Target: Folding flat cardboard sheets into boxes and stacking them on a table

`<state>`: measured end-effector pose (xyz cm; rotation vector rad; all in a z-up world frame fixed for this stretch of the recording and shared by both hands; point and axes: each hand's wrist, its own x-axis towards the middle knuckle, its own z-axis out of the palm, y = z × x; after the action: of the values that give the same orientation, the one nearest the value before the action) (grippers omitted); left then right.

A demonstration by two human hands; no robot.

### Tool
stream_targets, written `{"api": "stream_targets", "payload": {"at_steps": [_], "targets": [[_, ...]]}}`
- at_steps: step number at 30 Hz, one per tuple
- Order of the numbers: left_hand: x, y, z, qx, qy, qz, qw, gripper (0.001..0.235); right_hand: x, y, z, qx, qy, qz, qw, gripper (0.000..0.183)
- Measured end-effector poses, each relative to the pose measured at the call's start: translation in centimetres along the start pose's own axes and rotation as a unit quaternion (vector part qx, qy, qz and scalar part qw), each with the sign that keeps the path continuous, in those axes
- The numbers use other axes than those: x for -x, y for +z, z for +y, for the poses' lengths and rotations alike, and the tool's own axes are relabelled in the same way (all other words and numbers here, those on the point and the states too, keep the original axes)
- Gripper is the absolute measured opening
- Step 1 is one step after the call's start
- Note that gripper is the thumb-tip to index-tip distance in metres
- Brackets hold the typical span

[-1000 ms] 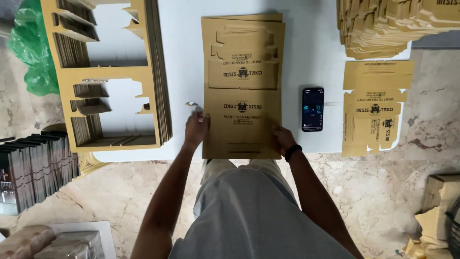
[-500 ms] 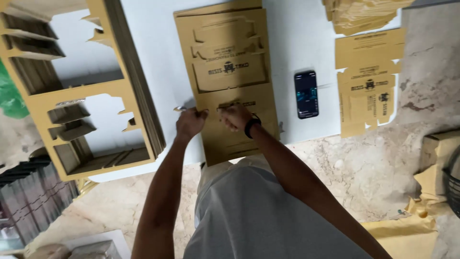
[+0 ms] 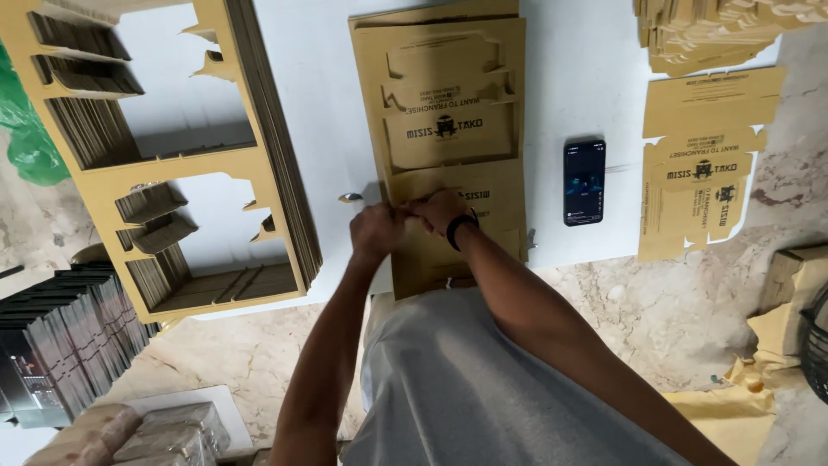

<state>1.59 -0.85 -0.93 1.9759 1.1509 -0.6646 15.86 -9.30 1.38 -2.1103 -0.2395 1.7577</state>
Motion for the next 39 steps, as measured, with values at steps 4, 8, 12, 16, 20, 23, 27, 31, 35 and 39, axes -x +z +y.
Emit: {"api": "stream_targets", "payload": {"at_steps": [4,8,12,16,20,23,27,31,35,39], "targets": [[1.2,0.4,0.3,-0.196,0.143,0.039,0.969,0.021,-4.4,1.1,3.3,0.508,-0.098,-0.069,0.853,0.042],[0.3,-3.8,-0.6,0.002,0.074,-0.042,0.996,0.042,-0.1,0.7,-0.6,0.062,-0.032,0.006,0.998,0.058],[-3.5,-1.5,-0.9,0.189,-0.023,-0.081,0.978,0.053,-4.8,1.2,4.5,0.142,-0.042,0.027,0.989,0.061],[-4.8,0.1,-0.5,0.029,-0.002,-0.061,0.998,0.066,-0.9,-0.3,0.8,0.065,-0.009,0.041,0.997,0.051],[-0.9,0.6,0.7,-0.264,0.162,0.090,0.947,0.027,-2.1,0.9,2.2,0.141,-0.045,0.040,0.988,0.055],[-1.5,3.6,-1.0,-0.322,0.220,0.171,0.905,0.014,-5.4,1.4,3.6,0.238,-0.064,0.040,0.968,0.051],[-1.3,5.6,-2.3,-0.242,0.314,0.300,0.868,0.008,-2.1,0.2,-0.6,0.453,-0.025,-0.035,0.891,0.017],[1.9,2.2,-1.2,-0.211,0.343,0.295,0.866,0.015,-3.9,0.9,3.7,0.276,0.012,0.034,0.961,0.068],[0.0,1.0,-2.5,-0.017,0.044,0.037,0.998,0.037,1.4,0.1,-0.4,0.093,-0.020,0.039,0.995,0.020],[3.7,-0.2,-2.4,0.077,-0.006,-0.107,0.991,0.033,-1.9,0.2,3.3,0.041,-0.067,0.006,0.997,0.048]]}}
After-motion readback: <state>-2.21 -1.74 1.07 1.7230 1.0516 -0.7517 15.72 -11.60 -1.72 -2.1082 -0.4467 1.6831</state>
